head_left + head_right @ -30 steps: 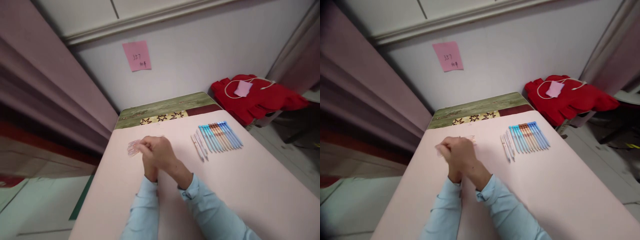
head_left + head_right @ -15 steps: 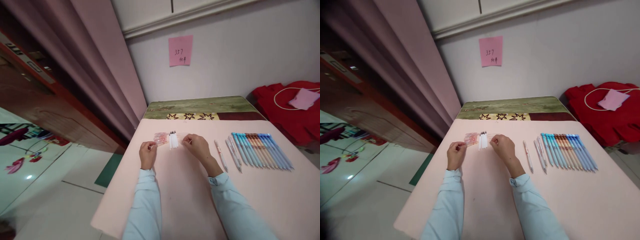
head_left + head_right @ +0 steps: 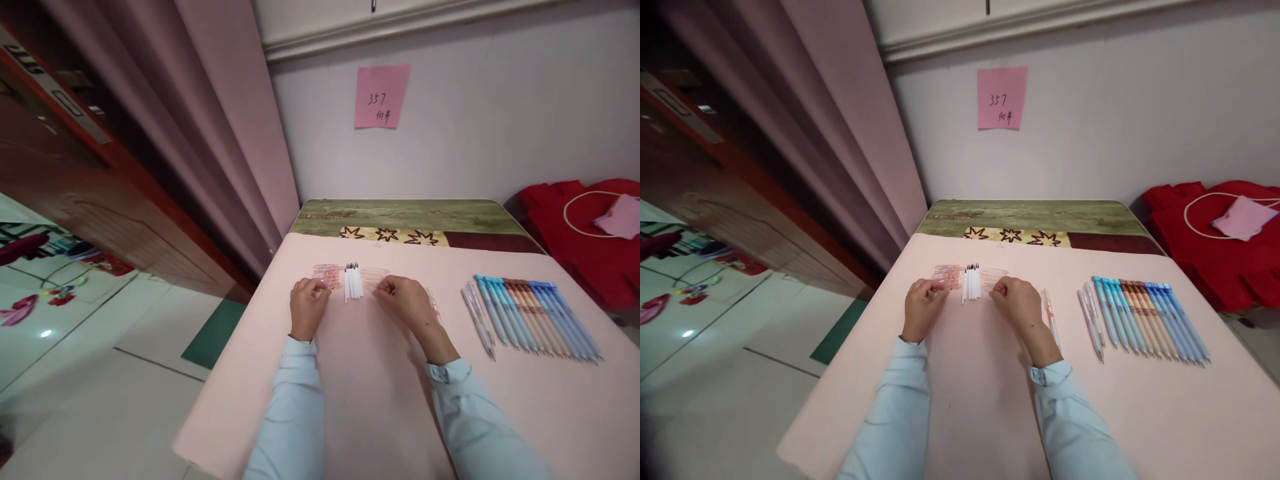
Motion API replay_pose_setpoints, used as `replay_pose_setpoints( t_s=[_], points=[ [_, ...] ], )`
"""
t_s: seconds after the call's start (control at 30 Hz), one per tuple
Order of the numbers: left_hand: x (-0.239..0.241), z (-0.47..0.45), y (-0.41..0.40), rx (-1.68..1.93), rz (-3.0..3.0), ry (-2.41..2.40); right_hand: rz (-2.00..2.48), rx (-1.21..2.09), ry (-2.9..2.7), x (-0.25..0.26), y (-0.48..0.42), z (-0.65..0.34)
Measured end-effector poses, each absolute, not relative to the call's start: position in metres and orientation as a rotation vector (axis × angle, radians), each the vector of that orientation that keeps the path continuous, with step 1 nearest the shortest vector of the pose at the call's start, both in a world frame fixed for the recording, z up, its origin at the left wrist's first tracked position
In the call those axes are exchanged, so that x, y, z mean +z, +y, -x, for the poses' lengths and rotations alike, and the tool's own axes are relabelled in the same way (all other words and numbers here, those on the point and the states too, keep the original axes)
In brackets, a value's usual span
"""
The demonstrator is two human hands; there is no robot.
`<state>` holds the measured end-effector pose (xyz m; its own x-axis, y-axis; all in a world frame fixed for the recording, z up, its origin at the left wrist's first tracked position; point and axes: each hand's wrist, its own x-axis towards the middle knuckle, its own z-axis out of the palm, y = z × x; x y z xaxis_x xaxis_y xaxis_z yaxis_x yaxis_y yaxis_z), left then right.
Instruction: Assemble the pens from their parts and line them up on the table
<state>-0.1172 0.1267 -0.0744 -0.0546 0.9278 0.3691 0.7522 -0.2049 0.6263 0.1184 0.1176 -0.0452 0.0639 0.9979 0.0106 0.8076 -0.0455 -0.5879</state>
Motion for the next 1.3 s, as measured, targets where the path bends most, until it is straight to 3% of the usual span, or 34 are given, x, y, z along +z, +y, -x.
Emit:
replay_pose_setpoints(
  t_s=[0.47,0.8,0.97,1.1,1.3],
  points=[
    [-0.063,0.072,0.109,0.641,-1.963,2.049,1.841,0.577,-1.849,-0.050,0.118,-0.113],
    [-0.061,0.067,0.106,0.493,-2.000,2.218,2.049,0.540,-1.803,-0.043,0.117,-0.129],
    [-0.061,0.074,0.110,0.756,-1.846,2.177,2.081,0.522,-1.813,-0.044,0.116,-0.125],
    [-0.061,0.071,0.111,1.214,-1.462,1.730,2.107,0.462,-1.808,-0.045,0.115,-0.121],
    [-0.060,0.069,0.114,1.421,-0.853,1.244,2.063,0.496,-1.814,-0.038,0.116,-0.126]
  ],
)
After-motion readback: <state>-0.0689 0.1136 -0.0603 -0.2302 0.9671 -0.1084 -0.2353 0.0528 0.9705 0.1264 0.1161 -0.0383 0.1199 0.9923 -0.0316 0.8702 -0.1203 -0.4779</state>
